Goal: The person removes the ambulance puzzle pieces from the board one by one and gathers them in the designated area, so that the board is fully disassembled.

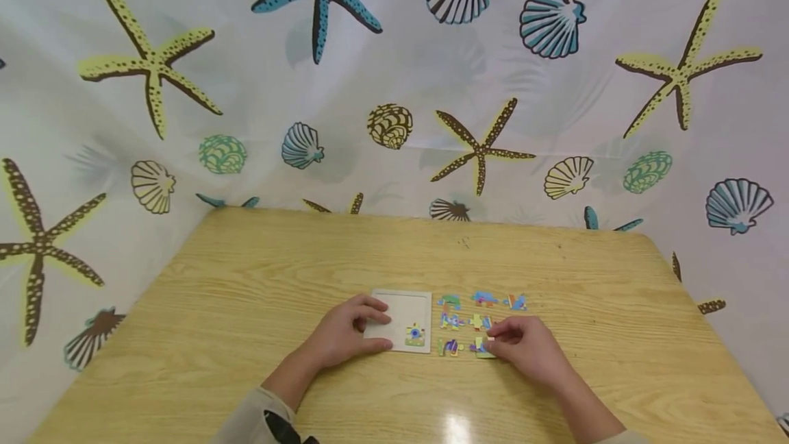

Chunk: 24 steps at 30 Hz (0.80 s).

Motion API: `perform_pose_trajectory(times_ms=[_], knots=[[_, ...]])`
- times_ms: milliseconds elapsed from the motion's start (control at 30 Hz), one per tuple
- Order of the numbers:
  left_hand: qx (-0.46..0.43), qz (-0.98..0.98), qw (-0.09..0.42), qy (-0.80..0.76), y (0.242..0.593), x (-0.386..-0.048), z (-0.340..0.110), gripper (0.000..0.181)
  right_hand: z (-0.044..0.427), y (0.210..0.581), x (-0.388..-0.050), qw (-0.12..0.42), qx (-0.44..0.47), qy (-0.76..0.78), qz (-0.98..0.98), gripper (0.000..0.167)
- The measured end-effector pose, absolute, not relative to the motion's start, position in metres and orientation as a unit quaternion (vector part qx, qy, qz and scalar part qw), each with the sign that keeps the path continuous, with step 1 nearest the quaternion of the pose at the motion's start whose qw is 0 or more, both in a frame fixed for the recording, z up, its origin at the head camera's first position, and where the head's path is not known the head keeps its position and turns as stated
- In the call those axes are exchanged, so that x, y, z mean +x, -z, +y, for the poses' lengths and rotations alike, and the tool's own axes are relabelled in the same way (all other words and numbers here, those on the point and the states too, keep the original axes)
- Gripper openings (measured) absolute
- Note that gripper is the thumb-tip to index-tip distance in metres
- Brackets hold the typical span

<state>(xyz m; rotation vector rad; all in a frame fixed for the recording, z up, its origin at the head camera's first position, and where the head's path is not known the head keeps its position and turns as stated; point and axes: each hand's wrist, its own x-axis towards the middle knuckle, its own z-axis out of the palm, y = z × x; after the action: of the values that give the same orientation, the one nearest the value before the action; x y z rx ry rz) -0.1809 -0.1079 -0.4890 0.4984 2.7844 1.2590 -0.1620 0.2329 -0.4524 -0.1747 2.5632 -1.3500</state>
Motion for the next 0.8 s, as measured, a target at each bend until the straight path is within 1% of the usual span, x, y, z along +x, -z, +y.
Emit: perform_pose_trajectory(times_ms=[233,467,600,800], knots=[[0.163,0.9,0.022,-0.404,0.489,-0.181,-0.109,0.038,0.225,0.453,-0.159,0.079,-0.039,0.386,0.918,0.019],[0.167,0.898,0.018,-0.406,0.487,-0.179,-0.108,0.038,0.228,0.457,-0.16,0.073,-0.042,0.386,0.919,0.019],[0.169,0.899,0.023,-0.403,0.487,-0.178,-0.108,0.038,0.233,0.457,-0.16,0.091,-0.062,0.441,0.891,0.025],[0.167,0.899,0.02,-0.405,0.488,-0.178,-0.108,0.038,0.234,0.453,-0.161,0.14,-0.106,0.526,0.832,0.039]])
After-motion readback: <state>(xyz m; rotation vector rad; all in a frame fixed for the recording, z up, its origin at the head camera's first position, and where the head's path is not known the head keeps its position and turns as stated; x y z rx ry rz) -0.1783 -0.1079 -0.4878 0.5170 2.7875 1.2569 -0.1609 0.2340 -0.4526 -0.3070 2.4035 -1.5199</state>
